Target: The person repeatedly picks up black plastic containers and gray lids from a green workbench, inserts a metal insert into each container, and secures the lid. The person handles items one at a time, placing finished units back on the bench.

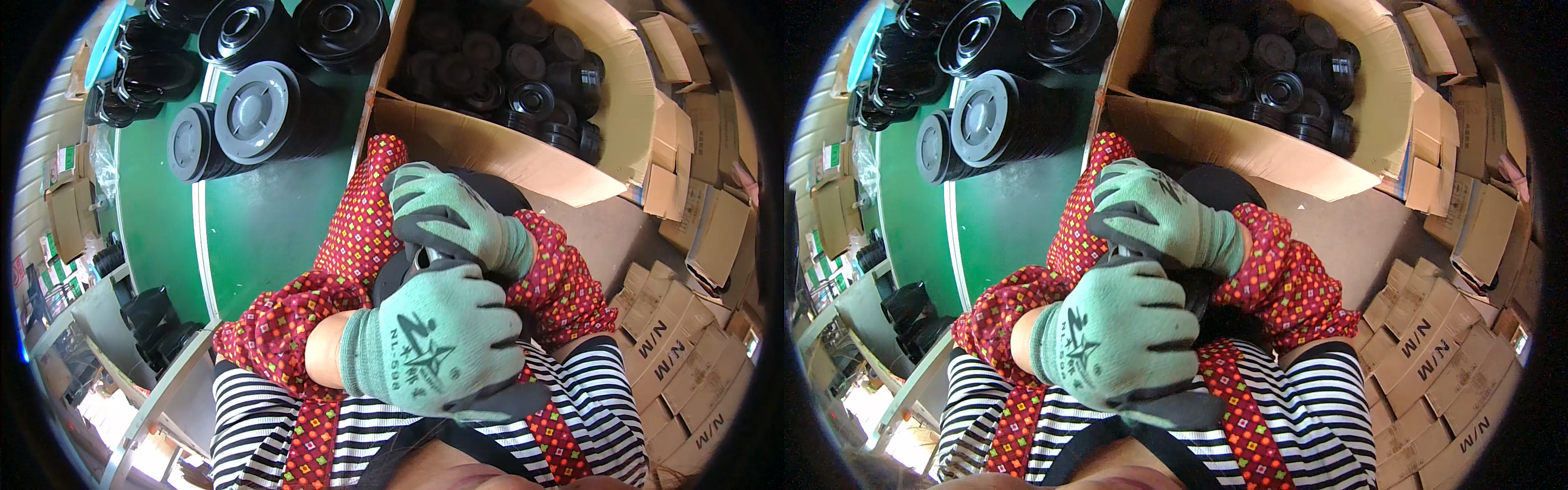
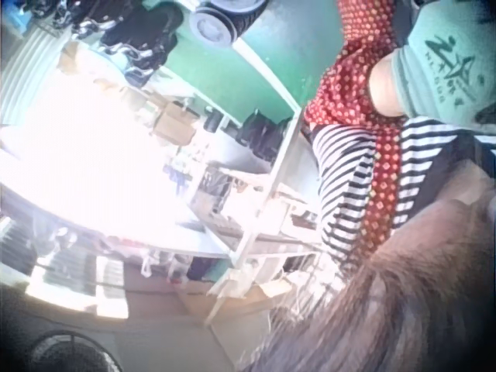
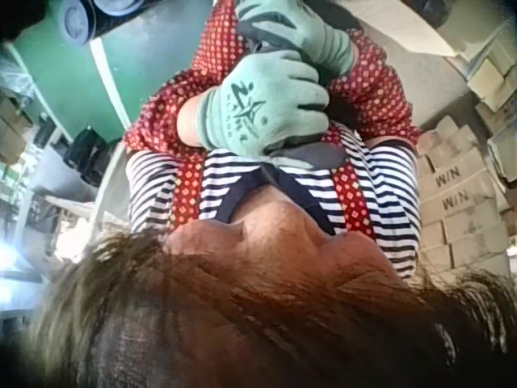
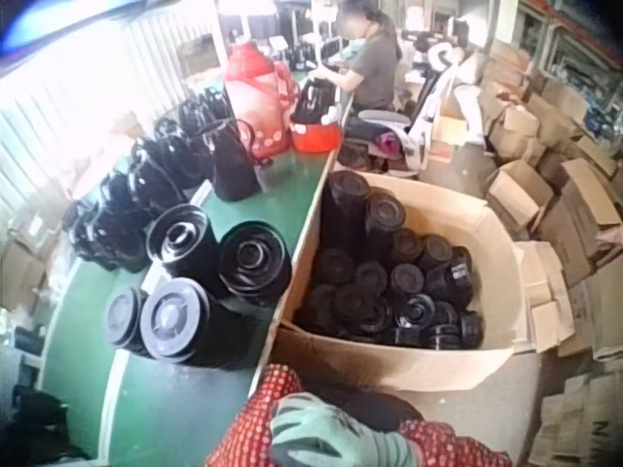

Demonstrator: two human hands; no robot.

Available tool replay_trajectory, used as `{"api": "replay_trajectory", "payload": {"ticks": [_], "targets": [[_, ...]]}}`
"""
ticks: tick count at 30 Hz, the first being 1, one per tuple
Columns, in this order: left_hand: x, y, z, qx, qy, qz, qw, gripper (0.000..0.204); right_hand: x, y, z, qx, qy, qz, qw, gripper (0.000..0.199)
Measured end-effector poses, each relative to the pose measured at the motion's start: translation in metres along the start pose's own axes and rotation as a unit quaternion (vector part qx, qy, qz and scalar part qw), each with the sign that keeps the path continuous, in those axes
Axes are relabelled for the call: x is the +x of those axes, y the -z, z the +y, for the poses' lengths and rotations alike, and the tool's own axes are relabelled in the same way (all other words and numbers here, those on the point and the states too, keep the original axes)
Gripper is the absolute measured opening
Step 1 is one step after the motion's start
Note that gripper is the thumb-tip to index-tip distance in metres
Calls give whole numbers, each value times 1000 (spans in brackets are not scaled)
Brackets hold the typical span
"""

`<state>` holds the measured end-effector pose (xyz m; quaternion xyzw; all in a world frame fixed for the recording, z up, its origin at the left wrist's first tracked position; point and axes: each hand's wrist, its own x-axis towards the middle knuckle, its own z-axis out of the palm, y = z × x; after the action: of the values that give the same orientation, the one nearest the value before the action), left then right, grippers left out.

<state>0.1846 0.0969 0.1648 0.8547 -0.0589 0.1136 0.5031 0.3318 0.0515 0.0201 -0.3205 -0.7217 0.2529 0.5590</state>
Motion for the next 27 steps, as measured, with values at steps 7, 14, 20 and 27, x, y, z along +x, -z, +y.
{"api": "replay_trajectory", "payload": {"ticks": [7, 14, 20, 27], "targets": [[-18, 12, -33, -111, -102, 87, 985, 23, 25, 18, -10, -19, -173, -35, 984, 21], [-43, 9, -56, -284, -155, 158, 933, 33, 36, 39, -37, -147, -282, -102, 943, 24], [-50, -7, -76, -419, -212, 182, 864, 39, 42, 59, -75, -252, -350, -202, 879, 23], [-26, 17, -101, -378, -282, 175, 864, 44, 29, 58, -40, -309, -194, -211, 907, 36]]}}
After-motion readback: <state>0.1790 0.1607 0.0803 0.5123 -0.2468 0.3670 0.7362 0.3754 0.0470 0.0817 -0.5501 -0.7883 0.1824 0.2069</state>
